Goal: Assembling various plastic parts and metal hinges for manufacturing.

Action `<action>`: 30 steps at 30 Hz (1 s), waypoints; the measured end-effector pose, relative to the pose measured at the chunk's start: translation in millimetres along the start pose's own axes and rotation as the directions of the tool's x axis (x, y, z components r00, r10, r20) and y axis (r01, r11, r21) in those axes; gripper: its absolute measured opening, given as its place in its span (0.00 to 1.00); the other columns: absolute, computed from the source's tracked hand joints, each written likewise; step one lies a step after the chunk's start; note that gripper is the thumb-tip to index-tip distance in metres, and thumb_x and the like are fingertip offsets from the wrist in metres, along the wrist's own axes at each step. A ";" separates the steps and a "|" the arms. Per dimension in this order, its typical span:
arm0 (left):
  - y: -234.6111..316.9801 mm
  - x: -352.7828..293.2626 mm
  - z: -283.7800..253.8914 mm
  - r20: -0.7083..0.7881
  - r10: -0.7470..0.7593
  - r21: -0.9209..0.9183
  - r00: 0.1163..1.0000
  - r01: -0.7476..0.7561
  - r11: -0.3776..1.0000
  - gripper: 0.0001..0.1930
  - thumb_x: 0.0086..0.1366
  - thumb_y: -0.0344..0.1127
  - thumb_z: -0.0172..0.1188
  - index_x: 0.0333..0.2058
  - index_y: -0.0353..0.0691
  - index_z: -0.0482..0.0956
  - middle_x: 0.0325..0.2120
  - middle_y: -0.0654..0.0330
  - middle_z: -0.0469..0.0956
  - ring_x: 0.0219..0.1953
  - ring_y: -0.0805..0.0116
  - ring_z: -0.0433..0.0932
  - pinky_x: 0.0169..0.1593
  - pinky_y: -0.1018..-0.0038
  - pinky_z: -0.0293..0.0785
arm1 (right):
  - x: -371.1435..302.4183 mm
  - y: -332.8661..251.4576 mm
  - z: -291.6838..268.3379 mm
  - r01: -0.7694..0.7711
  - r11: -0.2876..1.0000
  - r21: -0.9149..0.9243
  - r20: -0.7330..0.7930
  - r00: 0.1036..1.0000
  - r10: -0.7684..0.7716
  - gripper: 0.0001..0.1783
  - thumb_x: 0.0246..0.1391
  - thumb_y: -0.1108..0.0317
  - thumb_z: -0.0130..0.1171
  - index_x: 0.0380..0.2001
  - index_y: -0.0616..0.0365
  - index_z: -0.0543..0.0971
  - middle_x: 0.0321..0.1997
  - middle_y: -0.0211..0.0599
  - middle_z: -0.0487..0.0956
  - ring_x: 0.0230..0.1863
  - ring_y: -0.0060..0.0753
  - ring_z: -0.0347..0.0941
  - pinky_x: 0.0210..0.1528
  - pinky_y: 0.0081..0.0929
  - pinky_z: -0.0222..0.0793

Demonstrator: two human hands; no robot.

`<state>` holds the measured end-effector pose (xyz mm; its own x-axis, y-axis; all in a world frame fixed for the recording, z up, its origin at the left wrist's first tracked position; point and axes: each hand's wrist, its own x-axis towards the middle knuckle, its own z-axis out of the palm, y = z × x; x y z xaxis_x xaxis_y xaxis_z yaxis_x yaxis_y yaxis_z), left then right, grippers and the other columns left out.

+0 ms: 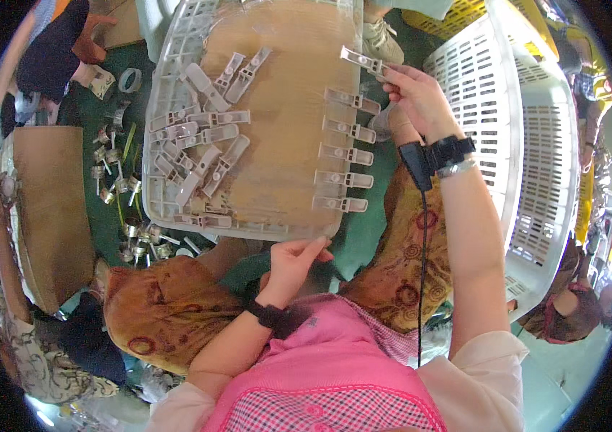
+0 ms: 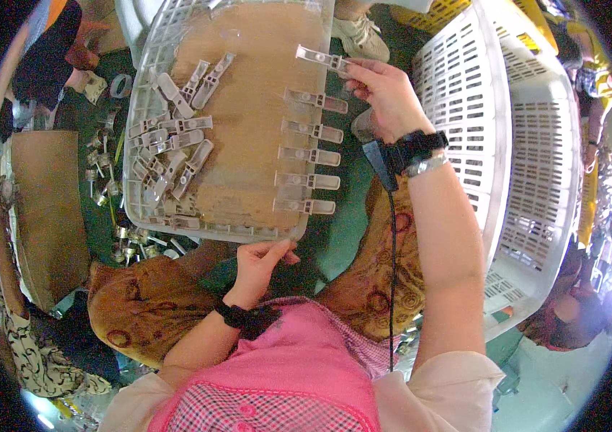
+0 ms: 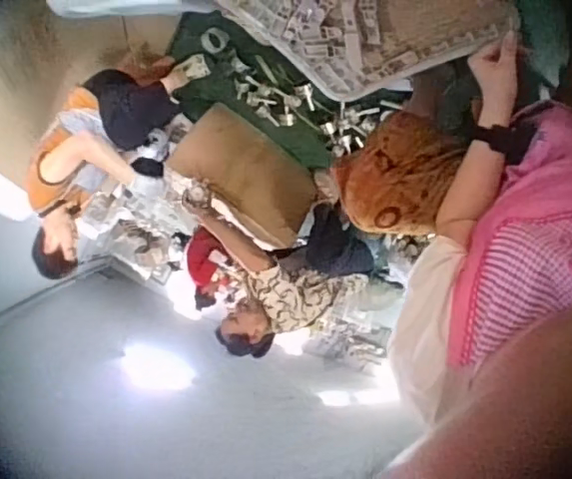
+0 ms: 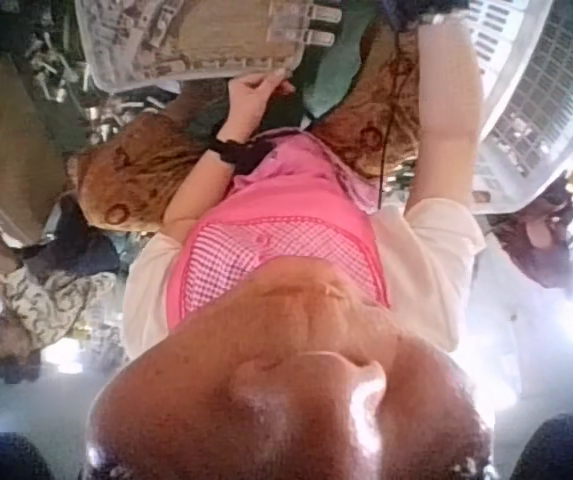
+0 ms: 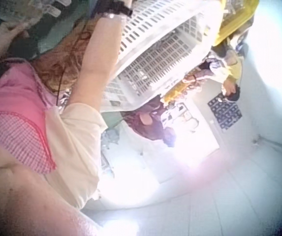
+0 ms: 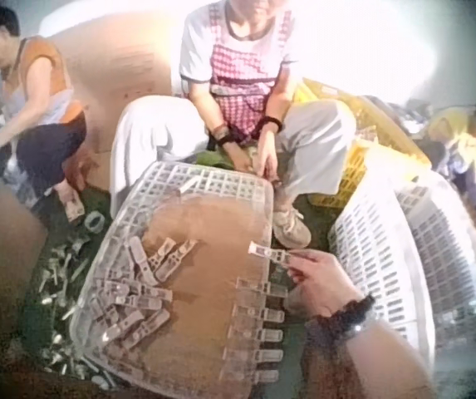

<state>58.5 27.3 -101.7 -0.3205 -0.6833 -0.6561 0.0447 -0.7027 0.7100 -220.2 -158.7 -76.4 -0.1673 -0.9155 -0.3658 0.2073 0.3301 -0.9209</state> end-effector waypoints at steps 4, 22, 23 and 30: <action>-1.1 0.6 0.2 -0.017 0.018 -0.003 1.000 -0.018 1.000 0.11 0.61 0.35 0.58 0.31 0.31 0.82 0.24 0.57 0.81 0.28 0.74 0.78 0.41 0.76 0.71 | 8.8 16.5 -4.3 -0.037 0.996 -0.086 0.012 0.999 0.038 0.15 0.54 0.68 0.58 0.43 0.66 0.76 0.32 0.27 0.76 0.31 0.17 0.66 0.34 0.13 0.61; 0.6 0.1 1.1 -0.016 -0.006 -0.025 1.000 0.006 1.000 0.11 0.62 0.35 0.58 0.31 0.31 0.82 0.23 0.58 0.81 0.28 0.75 0.77 0.40 0.76 0.71 | 20.0 25.6 2.0 -0.025 0.981 -0.190 -0.004 1.000 0.025 0.12 0.53 0.68 0.59 0.39 0.64 0.79 0.29 0.23 0.75 0.28 0.14 0.63 0.33 0.13 0.60; 0.5 0.3 1.4 -0.016 0.005 -0.023 1.000 -0.005 1.000 0.11 0.62 0.35 0.58 0.31 0.31 0.82 0.23 0.58 0.81 0.28 0.75 0.77 0.40 0.76 0.71 | 20.6 26.6 1.2 -0.021 0.984 -0.179 -0.008 1.000 0.020 0.11 0.51 0.69 0.60 0.37 0.63 0.80 0.28 0.23 0.76 0.27 0.14 0.63 0.32 0.13 0.59; 1.4 -0.7 1.7 -0.024 0.001 -0.018 1.000 -0.001 1.000 0.11 0.62 0.35 0.58 0.31 0.32 0.82 0.23 0.58 0.81 0.28 0.74 0.77 0.40 0.76 0.71 | 20.0 26.4 2.0 -0.015 0.983 -0.183 0.005 1.000 0.016 0.12 0.51 0.69 0.60 0.37 0.62 0.80 0.28 0.23 0.76 0.28 0.16 0.64 0.33 0.14 0.59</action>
<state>57.2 27.1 -99.9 -0.2977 -0.6883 -0.6615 0.0618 -0.7054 0.7061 -216.2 -168.7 -107.7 -0.1588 -0.9112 -0.3800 0.0296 0.3804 -0.9244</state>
